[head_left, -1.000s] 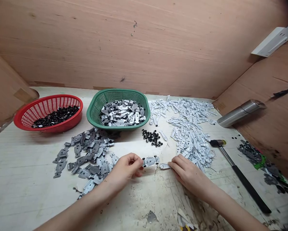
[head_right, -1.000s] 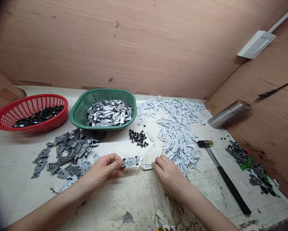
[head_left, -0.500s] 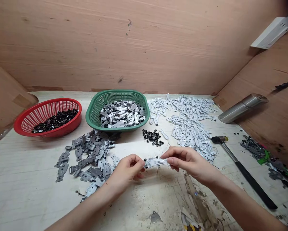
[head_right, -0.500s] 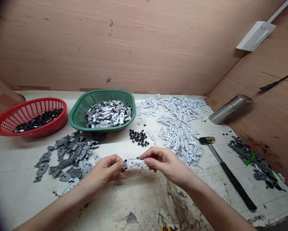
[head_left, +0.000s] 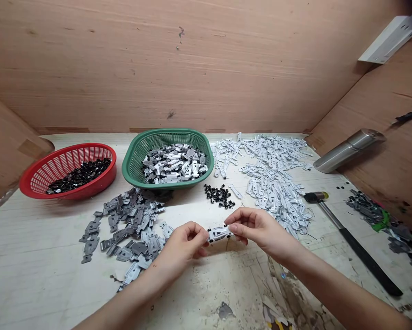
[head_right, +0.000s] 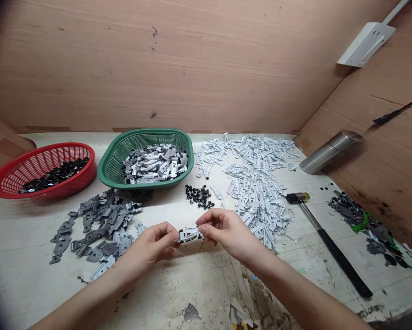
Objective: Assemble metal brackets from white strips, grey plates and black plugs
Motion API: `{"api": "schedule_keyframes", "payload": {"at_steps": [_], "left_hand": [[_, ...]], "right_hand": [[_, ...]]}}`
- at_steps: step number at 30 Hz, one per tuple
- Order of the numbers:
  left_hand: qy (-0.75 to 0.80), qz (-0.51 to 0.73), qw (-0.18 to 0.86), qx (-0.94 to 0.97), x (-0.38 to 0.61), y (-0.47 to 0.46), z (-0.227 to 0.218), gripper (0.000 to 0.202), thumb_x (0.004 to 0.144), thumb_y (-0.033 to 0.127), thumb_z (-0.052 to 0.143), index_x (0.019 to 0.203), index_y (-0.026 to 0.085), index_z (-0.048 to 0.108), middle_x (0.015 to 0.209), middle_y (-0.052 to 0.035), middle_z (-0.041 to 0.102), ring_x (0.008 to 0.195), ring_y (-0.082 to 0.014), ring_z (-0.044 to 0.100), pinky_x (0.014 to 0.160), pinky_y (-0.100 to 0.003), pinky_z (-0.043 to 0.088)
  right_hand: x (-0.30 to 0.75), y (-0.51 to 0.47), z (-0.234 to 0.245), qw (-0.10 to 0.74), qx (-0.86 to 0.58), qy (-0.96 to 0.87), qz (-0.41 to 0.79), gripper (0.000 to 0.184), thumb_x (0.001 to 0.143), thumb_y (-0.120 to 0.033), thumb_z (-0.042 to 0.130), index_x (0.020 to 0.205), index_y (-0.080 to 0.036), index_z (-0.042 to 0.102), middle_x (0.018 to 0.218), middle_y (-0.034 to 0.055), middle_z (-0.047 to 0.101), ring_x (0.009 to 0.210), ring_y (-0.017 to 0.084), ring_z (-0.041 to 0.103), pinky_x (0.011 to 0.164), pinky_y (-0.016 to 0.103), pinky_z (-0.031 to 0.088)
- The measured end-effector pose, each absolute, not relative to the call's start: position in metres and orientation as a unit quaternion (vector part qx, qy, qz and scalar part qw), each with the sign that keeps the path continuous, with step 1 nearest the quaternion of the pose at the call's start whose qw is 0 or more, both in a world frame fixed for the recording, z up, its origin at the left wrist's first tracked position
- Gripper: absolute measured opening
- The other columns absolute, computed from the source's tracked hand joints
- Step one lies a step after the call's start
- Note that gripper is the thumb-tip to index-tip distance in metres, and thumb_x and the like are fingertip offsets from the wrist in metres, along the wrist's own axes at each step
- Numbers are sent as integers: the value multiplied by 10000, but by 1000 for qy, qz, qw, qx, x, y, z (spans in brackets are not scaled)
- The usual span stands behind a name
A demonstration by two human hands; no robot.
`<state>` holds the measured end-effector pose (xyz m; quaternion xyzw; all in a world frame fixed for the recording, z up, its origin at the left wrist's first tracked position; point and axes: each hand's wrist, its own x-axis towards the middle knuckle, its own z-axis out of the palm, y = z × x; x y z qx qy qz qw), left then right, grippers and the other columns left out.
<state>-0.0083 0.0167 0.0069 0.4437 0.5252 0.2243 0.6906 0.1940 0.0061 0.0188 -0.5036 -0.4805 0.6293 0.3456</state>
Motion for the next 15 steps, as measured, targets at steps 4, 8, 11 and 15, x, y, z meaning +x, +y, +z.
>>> {"api": "schedule_keyframes", "payload": {"at_steps": [4,8,11,15], "left_hand": [[503,238,704,442,-10,17,5,268,719,407,628,721,158,529,742,1,577,642,-139,573,660,-275,422],[465,252,728,436,-10,16,7,273,743,409,621,726,160,511,719,28,527,639,-122,563,676,-268,420],[439,264,739,437,-10,15,9,270,759,398,613,717,161,492,695,40,497,633,-112,549,658,-250,414],[437,264,733,449,-9,15,11,260,769,383,601,709,157,487,688,35,507,598,-99,532,638,-248,412]], "right_hand": [[194,7,13,379,-520,-438,627,314,628,-365,770,726,-146,567,589,-32,542,488,74,461,458,205,354],[197,8,8,380,-528,-418,634,351,602,-365,794,753,-145,566,597,-50,524,472,43,416,436,176,302],[201,8,5,323,-500,-417,687,347,686,-432,722,772,-127,582,630,-17,558,497,57,462,435,175,313],[202,6,4,288,-482,-441,700,360,729,-472,669,748,-128,566,642,10,600,490,64,482,424,172,293]]}}
